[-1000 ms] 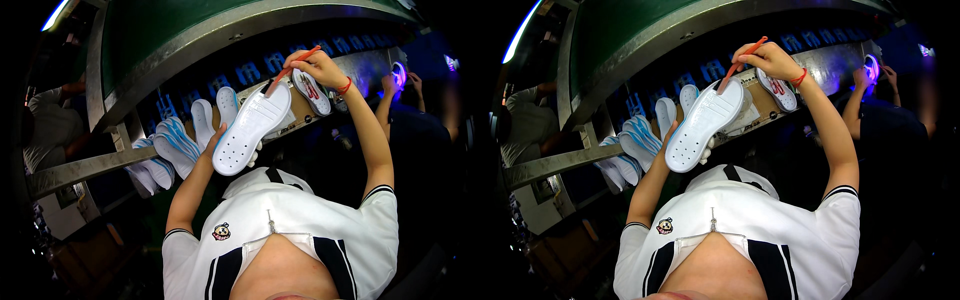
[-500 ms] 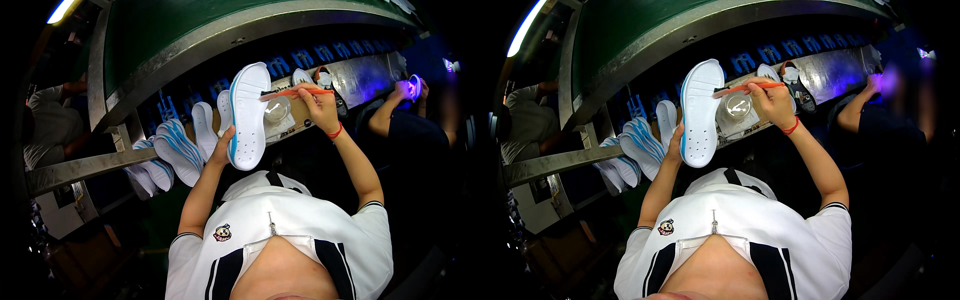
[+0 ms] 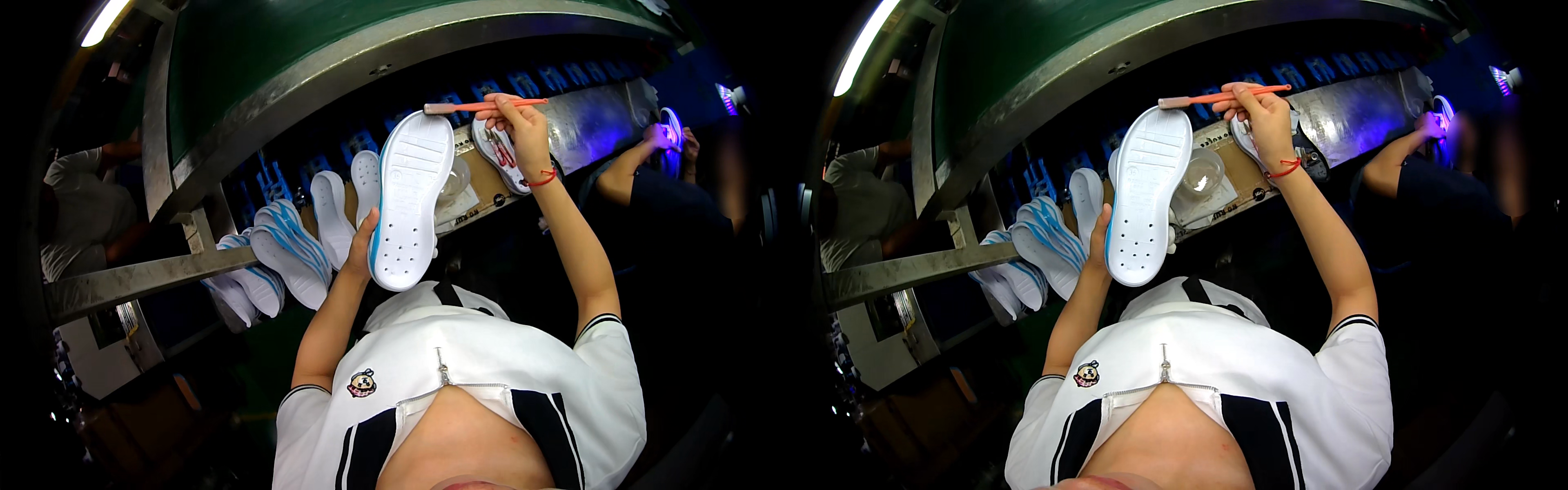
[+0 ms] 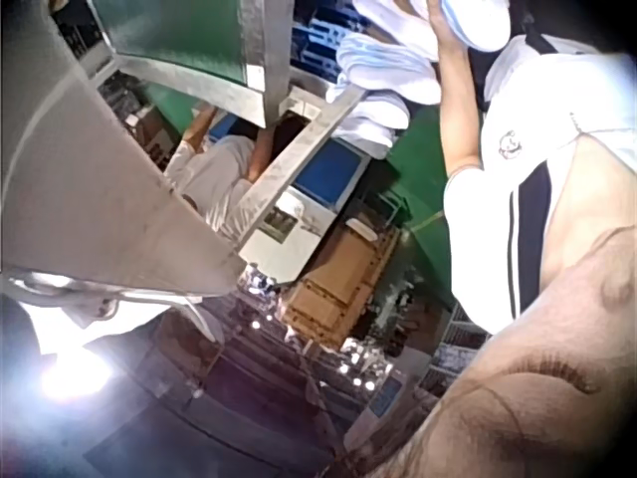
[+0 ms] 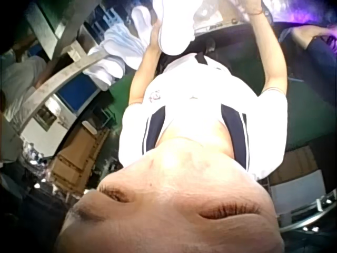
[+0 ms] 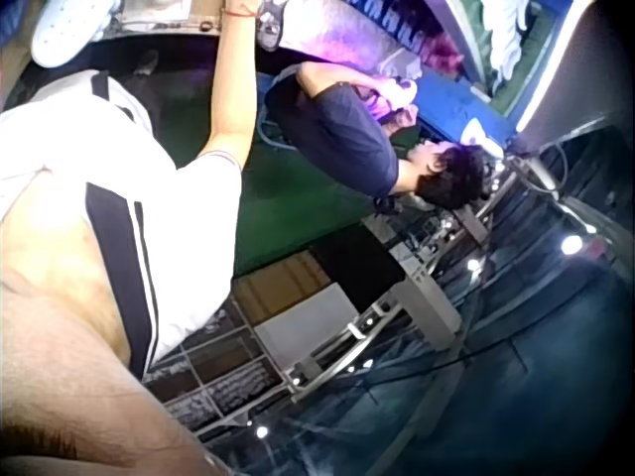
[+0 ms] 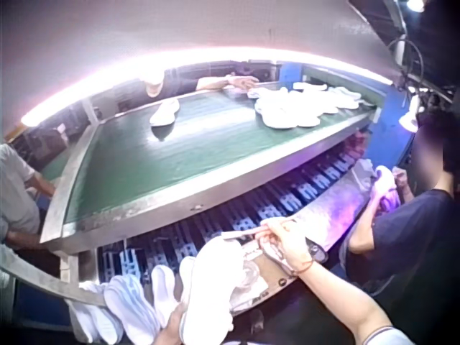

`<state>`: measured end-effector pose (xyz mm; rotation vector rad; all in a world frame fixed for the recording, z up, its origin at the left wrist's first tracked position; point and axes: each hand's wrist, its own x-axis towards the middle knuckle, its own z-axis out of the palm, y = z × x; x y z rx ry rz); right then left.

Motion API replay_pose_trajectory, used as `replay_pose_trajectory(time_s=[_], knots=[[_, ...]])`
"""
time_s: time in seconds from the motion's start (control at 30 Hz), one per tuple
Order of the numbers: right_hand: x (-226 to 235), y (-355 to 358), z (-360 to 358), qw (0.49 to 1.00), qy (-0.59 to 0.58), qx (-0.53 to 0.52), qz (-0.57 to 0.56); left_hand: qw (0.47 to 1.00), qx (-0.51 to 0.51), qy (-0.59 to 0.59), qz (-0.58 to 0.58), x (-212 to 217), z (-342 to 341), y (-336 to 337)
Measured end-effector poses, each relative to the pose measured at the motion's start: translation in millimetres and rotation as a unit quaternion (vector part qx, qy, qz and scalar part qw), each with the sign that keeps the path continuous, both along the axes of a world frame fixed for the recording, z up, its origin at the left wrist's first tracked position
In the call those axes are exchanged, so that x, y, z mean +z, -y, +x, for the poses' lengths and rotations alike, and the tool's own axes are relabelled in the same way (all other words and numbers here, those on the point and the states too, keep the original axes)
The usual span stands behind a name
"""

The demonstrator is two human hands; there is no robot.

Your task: The person applies glue to the bottom of shoe soles using a brush, dipping it into a container of adhesive and spreading it across the surface before placing the soles on a rack.

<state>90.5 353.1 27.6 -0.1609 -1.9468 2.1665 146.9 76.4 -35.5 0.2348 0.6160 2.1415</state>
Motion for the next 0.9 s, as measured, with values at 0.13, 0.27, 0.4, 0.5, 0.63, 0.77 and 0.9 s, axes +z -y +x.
replay_pose_trajectory(time_s=[0.13,0.27,0.4,0.5,0.63,0.77,0.9], knots=[[15,7,0,0.996,-0.027,0.051,0.063,1.000,0.000,0.002,-0.006,1,2,3],[14,-14,-10,0.992,-0.063,0.021,0.106,1.000,-0.006,0.000,-0.006,0,4,2],[28,0,-1,0.955,-0.174,0.062,0.232,0.999,0.011,-0.033,-0.017,-2,0,4],[12,7,17,0.955,-0.126,0.119,0.239,0.994,0.081,-0.013,-0.077,5,-2,6],[-4,34,59,0.972,-0.092,0.162,0.140,0.969,0.157,-0.048,-0.185,14,-8,5],[-4,46,84,0.929,-0.177,0.174,0.276,0.953,0.248,-0.020,-0.173,5,-12,1],[-7,57,110,0.923,-0.150,0.172,0.310,0.931,0.309,-0.011,-0.194,-16,-12,4]])
